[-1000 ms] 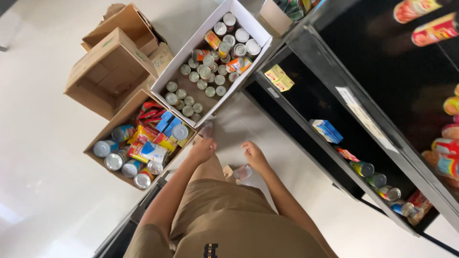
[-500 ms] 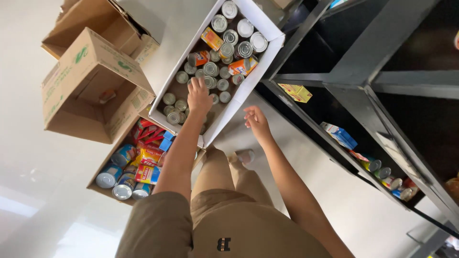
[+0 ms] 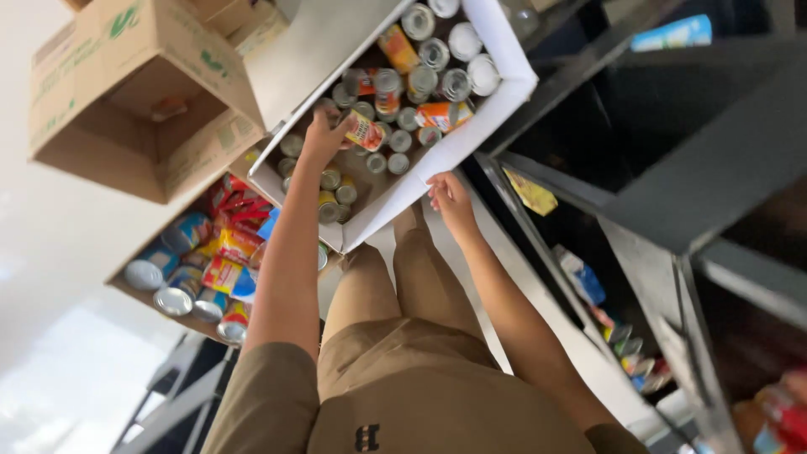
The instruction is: Stocking canned goods from cardboard boxes on the floor onto store shelves.
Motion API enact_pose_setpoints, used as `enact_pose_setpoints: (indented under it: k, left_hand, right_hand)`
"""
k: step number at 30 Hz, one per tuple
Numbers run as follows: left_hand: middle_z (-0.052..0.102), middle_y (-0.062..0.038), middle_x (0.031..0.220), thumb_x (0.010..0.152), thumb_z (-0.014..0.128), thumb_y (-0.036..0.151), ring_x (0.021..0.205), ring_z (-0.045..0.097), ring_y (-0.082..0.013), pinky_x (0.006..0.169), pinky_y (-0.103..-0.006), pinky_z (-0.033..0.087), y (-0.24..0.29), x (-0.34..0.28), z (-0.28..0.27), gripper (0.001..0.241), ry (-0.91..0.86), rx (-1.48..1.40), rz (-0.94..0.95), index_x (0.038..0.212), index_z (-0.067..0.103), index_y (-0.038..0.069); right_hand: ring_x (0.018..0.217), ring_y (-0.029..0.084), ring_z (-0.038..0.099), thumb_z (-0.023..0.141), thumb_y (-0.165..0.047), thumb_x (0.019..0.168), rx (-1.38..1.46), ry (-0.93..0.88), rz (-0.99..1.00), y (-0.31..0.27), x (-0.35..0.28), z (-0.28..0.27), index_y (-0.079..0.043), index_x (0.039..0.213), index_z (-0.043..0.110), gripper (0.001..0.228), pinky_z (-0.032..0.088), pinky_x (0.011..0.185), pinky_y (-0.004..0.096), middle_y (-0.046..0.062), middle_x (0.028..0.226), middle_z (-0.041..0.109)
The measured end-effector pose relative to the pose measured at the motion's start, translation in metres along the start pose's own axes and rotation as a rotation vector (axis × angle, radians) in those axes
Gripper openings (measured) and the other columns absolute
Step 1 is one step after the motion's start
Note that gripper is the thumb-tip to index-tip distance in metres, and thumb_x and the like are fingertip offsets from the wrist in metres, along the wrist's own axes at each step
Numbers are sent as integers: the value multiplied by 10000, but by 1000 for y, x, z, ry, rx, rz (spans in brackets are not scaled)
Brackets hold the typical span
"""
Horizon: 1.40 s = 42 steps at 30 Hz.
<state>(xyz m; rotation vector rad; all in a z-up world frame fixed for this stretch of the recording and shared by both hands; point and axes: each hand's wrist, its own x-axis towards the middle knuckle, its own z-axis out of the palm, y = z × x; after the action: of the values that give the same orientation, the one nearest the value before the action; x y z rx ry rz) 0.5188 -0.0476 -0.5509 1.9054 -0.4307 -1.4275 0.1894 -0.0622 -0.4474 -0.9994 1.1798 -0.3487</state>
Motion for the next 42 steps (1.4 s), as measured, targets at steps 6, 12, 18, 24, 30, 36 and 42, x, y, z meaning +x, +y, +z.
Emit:
enact_pose_setpoints:
  k: [6, 12, 18, 24, 30, 36, 42]
  left_hand:
    - [660, -207, 1171, 904, 830, 357, 931, 740, -254, 669, -363, 652, 22, -65, 2, 610, 210, -49, 111, 1225, 454, -1]
    - [653, -213, 1192, 710, 872, 155, 1064, 671, -429, 880, -478, 565, 41, -98, 49, 683, 255, 385, 265, 1261, 473, 98]
    - [551, -144, 1330, 805, 798, 70, 1250, 538, -379, 991, -461, 527, 23, -101, 71, 672, 229, 543, 246, 1379, 460, 153]
    - [490, -206, 1366, 667, 870, 141, 1270, 462, -428, 1037, -498, 480, 77, -123, 53, 814, 367, 558, 466, 1351, 439, 47]
    - [611, -185, 1277, 755, 864, 177, 1155, 610, -401, 943, -461, 520, 92, -117, 63, 774, 163, 183, 632, 1382, 433, 29]
    - [698, -191, 893, 806, 789, 159, 642, 625, -250, 557, -369, 514, 81, -125, 62, 625, 121, -281, -82, 1350, 488, 94]
    - [661, -87, 968, 857, 815, 260, 733, 678, -147, 532, -288, 561, 27, -149, 48, 537, 258, -675, -266, 1270, 511, 99]
  right_hand:
    - [951, 251, 590, 641, 20, 908, -665, 73, -420, -57, 109, 21, -118, 1191, 577, 321, 519, 826, 363, 105, 1105, 564]
    - [1163, 483, 444, 765, 1, 705, -1000, 269, -440, -119, 174, 40, -150, 1338, 487, 708, 411, 959, 554, 223, 1246, 401]
    - [1134, 518, 483, 822, -27, 712, -1234, -29, -446, -43, 238, 9, -176, 1254, 563, 619, 449, 941, 568, 258, 1343, 425]
    - [1117, 406, 618, 823, -192, 855, -1108, 120, -336, -108, 154, 48, -185, 1152, 612, 364, 525, 908, 490, 187, 1248, 551]
    - [1015, 328, 627, 701, -262, 923, -545, -527, 85, -149, 130, 53, -159, 1316, 473, 466, 519, 844, 358, 167, 1063, 646]
    - [998, 309, 666, 652, -191, 999, -881, 26, -401, -39, 256, 13, -73, 1127, 637, 175, 532, 923, 394, 149, 1085, 669]
    - [1142, 518, 439, 857, -384, 809, -1204, 274, -388, -16, 322, 13, -2, 1035, 692, 474, 365, 971, 548, 353, 1232, 462]
